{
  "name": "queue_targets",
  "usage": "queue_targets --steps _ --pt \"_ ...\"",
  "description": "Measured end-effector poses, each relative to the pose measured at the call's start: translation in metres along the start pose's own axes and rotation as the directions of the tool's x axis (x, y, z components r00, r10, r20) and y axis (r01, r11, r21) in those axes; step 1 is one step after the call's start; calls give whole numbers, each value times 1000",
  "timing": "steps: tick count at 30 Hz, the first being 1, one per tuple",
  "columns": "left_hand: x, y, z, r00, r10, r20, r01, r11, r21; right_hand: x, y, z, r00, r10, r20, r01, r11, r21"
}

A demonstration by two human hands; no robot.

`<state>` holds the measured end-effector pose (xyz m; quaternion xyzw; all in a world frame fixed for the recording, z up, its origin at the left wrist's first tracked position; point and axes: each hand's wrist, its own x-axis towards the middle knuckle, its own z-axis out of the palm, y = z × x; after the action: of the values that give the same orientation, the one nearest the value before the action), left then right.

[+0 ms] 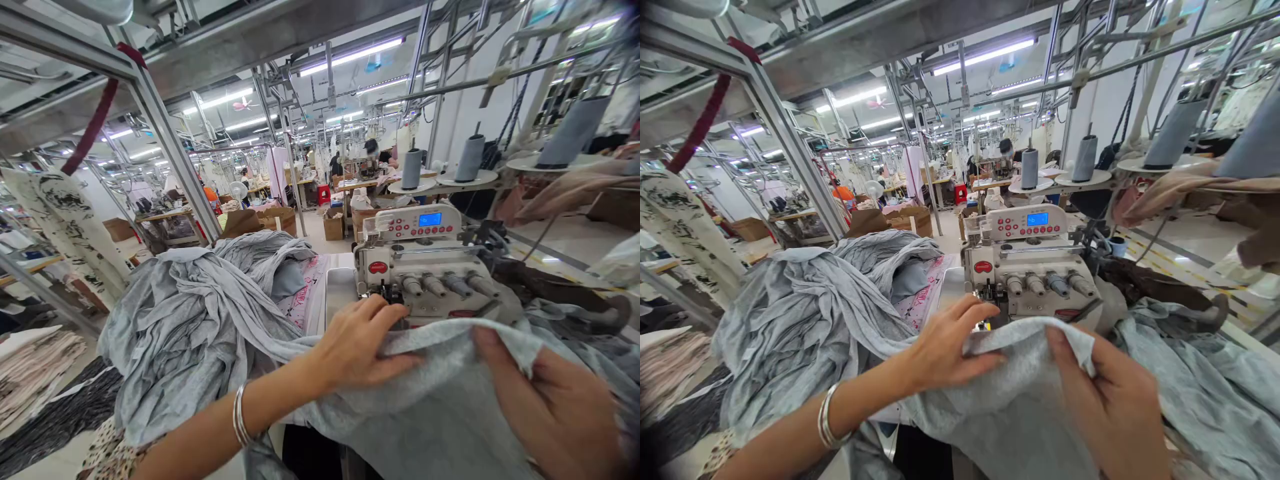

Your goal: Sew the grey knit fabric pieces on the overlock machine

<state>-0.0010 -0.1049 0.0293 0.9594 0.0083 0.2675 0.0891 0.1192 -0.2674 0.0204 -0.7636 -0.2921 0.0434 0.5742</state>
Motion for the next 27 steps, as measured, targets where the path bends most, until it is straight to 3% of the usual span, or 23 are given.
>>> queue_targets --steps 3,6,9,12,14,17,18,20,22,25,26,27 --pt "-25 -3 23 987 89 -132 -61 976 208 15 -18 -14 992 -35 -123 12 982 -187" --pt "-41 -24 34 974 11 -227 39 976 215 25 -23 -26 989 -135 -57 115 958 -262" --pt "-49 -40 26 946 -82 -313 123 986 113 31 -16 -34 984 -175 -14 168 964 -207" --pt "-57 -30 -3 927 -163 -338 182 983 25 27 -2 -36 998 -64 -28 63 997 -44" --pt "-65 -14 -30 937 -248 -247 234 968 -87 17 9 -32 999 35 32 -37 996 82" --pt "-76 -5 -70 944 -324 57 328 924 -197 -8 24 -12 943 226 242 -299 896 329" --pt "-77 -9 -78 934 -340 112 354 923 -148 -16 29 0 910 287 298 -392 831 395" --pt "-77 -28 -82 916 -394 76 391 919 48 -30 36 27 883 313 349 -449 778 439" --pt "-76 -49 -70 910 -409 -65 411 876 251 -37 41 57 870 249 425 -443 774 453" --pt "-81 -57 -30 942 -319 -102 335 889 311 -36 42 93 860 178 479 -425 769 477" --pt "-85 -53 -15 968 -235 -91 252 917 308 -34 42 100 863 168 477 -417 770 483" --pt "-89 -45 1 991 -78 -107 108 944 312 -31 41 105 867 153 475 -404 773 489"
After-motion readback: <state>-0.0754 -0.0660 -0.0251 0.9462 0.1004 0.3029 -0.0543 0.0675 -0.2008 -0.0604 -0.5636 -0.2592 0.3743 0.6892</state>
